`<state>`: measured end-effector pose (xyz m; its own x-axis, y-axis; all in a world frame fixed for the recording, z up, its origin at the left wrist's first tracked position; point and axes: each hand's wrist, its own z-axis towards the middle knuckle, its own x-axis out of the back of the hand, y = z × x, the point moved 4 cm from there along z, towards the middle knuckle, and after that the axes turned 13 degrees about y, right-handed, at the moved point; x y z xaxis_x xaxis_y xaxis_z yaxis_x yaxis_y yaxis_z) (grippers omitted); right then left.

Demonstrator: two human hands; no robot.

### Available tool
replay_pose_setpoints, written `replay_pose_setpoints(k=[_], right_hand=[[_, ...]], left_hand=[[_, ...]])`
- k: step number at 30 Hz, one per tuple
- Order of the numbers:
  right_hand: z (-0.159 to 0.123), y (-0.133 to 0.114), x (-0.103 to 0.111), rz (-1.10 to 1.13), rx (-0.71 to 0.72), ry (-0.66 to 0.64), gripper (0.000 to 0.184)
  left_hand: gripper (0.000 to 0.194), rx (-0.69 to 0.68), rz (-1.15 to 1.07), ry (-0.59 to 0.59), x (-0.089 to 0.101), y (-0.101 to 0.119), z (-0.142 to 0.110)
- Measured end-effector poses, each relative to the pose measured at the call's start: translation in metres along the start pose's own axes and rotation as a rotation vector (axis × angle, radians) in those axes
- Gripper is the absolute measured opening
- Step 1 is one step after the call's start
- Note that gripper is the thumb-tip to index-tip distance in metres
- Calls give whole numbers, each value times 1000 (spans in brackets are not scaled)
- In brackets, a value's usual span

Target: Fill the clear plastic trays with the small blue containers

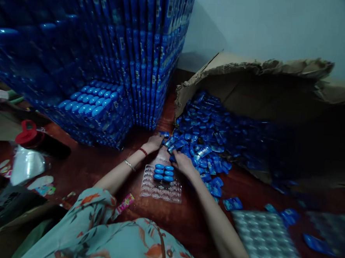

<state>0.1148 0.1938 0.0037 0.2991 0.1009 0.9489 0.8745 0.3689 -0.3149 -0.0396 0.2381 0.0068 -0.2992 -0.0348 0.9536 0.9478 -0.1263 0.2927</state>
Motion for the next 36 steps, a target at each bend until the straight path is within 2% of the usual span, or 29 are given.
replay_pose_setpoints(k=[3,6,8,10,12,14,17,20,22,27,29,31,34,36], right_hand=[[-22,21,9,83,-1,88,32],[-66,44,14,432,-136,271,32],[-98,47,9,695,-227,322,32],[-123,37,2,776,-195,326,27],[-137,19,-2,712,-55,357,23],[-141,0,-5,563,103,363,25],[-137,-21,-8,236,260,290,38],[-127,-40,-7,-62,348,145,40],[-122,-52,-5,-175,378,26,37],[-113,-65,2,-221,357,-168,39],[-112,-64,5,-203,335,-198,41],[-112,-61,6,-183,321,-202,42],[-113,-53,4,-116,304,-165,39],[-115,-47,0,-52,299,-91,36]], left_hand=[[38,31,-27,-24,0,-12,-13],[30,70,-66,15,5,-35,-47],[24,123,-190,144,11,-49,-79],[22,216,-424,326,18,-58,-115],[22,326,-643,446,20,-58,-152],[21,382,-735,468,19,-46,-183],[17,318,-737,471,16,-19,-209],[18,140,-716,470,9,4,-213],[22,-2,-704,429,2,13,-212],[30,-235,-439,297,-12,20,-207],[29,-308,-341,256,-12,20,-203],[27,-349,-341,211,-8,18,-198],[27,-325,-460,154,0,11,-188],[28,-300,-504,152,1,7,-185]])
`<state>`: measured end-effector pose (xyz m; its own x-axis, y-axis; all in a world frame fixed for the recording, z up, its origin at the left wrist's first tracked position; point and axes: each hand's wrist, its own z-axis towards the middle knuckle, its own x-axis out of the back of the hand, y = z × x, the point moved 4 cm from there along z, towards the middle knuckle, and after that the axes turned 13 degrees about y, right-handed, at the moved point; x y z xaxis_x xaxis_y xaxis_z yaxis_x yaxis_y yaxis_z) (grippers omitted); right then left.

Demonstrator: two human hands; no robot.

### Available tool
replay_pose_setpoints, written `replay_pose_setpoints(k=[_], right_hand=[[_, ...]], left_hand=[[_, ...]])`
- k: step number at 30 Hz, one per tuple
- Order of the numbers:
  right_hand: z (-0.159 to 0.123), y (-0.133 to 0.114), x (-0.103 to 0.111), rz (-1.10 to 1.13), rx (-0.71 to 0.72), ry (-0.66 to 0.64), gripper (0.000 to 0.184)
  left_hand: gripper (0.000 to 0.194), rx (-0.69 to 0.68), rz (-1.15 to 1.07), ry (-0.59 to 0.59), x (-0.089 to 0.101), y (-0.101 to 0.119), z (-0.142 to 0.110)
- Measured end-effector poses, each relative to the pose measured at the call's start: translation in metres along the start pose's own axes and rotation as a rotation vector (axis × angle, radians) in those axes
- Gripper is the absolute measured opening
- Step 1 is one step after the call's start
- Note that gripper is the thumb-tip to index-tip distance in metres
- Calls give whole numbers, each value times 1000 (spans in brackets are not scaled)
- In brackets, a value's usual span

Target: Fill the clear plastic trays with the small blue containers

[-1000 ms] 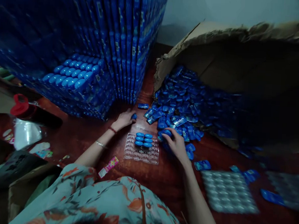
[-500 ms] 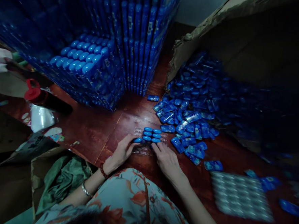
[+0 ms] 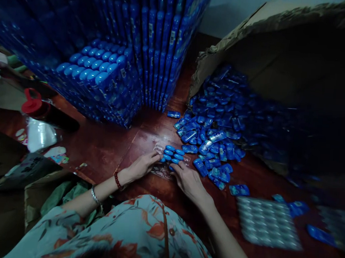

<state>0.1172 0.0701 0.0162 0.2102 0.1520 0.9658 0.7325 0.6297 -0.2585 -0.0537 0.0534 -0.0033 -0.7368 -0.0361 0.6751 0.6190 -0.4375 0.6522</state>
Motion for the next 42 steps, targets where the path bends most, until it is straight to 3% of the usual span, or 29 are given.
replay_pose_setpoints(k=[7,12,20,26,34,37,42], right_hand=[[-14,8,-10,34,60,443,28],[-19,10,-9,15,34,593,27],[-16,10,-8,112,46,596,24],[-15,11,-6,147,30,556,23],[-17,15,-9,179,58,572,25],[-14,13,-7,163,70,556,24],[-10,7,-8,145,53,559,22]], left_hand=[[34,-66,48,58,-10,-3,-12],[32,-52,10,59,-9,1,-9],[30,-134,147,-31,-22,5,1],[30,-149,42,-3,-13,-3,11],[29,-154,163,5,-27,11,1],[30,-185,214,-10,-22,15,9],[26,-210,97,-157,-5,10,27]])
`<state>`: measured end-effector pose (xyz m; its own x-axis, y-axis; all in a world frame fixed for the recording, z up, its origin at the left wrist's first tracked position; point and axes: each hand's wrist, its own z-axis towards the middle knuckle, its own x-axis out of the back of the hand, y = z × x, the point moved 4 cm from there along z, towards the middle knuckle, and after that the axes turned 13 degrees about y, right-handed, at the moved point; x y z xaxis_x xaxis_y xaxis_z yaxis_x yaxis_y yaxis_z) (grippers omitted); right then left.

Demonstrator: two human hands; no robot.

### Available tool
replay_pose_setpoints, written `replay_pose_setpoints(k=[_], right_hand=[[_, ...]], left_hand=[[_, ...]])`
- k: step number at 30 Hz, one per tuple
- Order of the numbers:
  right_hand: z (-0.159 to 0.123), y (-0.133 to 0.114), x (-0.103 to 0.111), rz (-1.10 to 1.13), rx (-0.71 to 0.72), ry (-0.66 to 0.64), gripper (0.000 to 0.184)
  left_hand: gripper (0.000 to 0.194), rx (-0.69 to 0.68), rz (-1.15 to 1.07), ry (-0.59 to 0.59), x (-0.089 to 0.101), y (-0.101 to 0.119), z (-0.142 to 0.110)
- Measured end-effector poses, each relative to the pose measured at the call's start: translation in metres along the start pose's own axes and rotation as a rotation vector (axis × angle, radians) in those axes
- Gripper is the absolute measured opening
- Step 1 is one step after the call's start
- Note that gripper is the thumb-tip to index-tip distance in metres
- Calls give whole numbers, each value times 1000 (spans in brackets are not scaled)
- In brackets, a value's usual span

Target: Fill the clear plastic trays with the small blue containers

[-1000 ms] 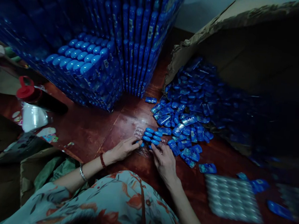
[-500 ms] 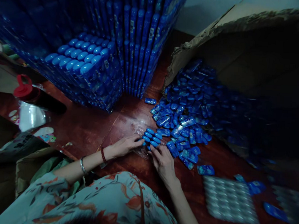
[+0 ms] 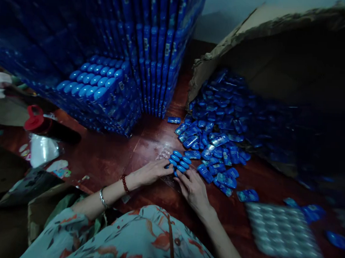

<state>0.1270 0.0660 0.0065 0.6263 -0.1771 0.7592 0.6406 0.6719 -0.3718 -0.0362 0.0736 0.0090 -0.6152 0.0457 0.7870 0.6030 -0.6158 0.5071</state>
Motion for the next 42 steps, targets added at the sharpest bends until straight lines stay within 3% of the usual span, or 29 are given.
replay_pose_setpoints(k=[5,9,14,18,22,25,27,29,31,34,37,42], right_hand=[[2,0,-1,26,-55,59,21],[1,5,1,62,-60,52,25],[-3,13,-1,167,-124,119,25],[-2,11,0,213,-146,151,21],[-3,23,9,219,-200,212,22],[3,52,22,118,-316,278,25],[14,70,23,-18,-310,153,26],[28,84,16,-153,-271,-53,28],[39,92,5,-260,-238,-204,30],[47,94,-8,-364,-193,-260,30],[38,95,-12,-409,-179,-223,31],[5,95,14,-256,-372,2,33]], left_hand=[[30,44,-89,-16,3,-16,1],[31,21,23,-37,-1,-11,0],[28,-120,163,-167,-5,4,5],[25,-251,201,-204,-5,1,12],[22,-307,186,-66,-2,-5,9],[20,-198,106,122,11,-12,12],[22,-13,27,251,21,-21,26],[26,144,-35,311,25,-32,51],[22,168,-65,228,16,-38,83],[26,115,35,-31,-13,-42,125],[54,84,246,-162,-37,-45,146],[51,94,277,-194,-47,-57,142]])
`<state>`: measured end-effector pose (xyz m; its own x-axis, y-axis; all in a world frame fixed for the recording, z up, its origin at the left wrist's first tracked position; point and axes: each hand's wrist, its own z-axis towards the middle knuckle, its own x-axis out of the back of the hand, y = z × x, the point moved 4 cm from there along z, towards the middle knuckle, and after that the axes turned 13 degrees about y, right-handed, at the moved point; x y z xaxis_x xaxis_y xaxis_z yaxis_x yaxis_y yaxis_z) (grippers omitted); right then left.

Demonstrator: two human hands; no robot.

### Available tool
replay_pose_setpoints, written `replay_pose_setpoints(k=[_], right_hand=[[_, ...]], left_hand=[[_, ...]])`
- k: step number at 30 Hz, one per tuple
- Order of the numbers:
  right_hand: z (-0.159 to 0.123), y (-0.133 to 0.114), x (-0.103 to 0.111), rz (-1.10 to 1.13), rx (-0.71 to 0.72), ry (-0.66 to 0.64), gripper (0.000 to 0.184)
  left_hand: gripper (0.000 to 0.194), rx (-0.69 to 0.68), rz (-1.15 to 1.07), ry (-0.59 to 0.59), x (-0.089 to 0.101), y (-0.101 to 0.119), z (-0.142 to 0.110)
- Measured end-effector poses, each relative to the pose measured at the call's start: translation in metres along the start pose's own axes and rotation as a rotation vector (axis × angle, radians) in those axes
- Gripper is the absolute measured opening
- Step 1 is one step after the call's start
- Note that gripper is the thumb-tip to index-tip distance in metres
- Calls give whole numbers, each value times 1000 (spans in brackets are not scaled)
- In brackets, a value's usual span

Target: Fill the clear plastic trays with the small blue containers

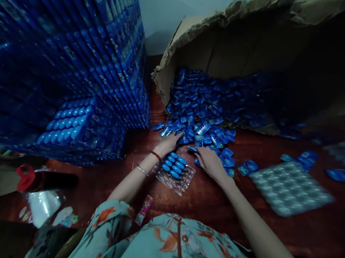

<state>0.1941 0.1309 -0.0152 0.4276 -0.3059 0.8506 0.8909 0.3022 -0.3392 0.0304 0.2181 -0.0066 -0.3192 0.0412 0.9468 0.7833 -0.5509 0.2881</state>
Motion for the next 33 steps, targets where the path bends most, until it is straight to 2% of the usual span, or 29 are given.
replay_pose_setpoints(k=[3,5,7,9,11,13,15,17,20,22,24,28,31,33], right_hand=[[-19,-1,32,285,-241,113,33],[-31,-18,45,474,-274,34,31],[-43,-45,47,614,-175,-136,26],[-54,-66,41,641,-84,-229,23],[-60,-74,30,579,-57,-205,25],[-60,-73,21,500,-47,-138,27],[-58,-70,17,447,5,-82,27],[-54,-69,17,410,116,-60,26],[-48,-72,23,332,345,-42,32],[-44,-73,29,309,467,-19,36],[-38,-70,33,328,500,-5,36],[-30,-61,33,307,496,-35,34],[-30,-60,27,331,527,-116,31],[-29,-60,23,395,495,-191,25]], left_hand=[[49,28,-23,68,-1,-15,-13],[45,60,-37,113,-3,-23,-23],[39,100,-48,154,-4,-29,-31],[32,146,-53,204,-3,-32,-40],[26,217,-109,326,3,-35,-53],[22,332,-234,525,16,-39,-72],[21,478,-397,711,28,-43,-101],[24,624,-526,806,37,-41,-134],[29,769,-615,825,42,-24,-181],[27,790,-630,779,40,-6,-204],[23,778,-643,728,35,13,-216],[19,760,-665,688,22,40,-213],[19,725,-647,678,15,48,-200],[19,695,-617,676,12,49,-194]])
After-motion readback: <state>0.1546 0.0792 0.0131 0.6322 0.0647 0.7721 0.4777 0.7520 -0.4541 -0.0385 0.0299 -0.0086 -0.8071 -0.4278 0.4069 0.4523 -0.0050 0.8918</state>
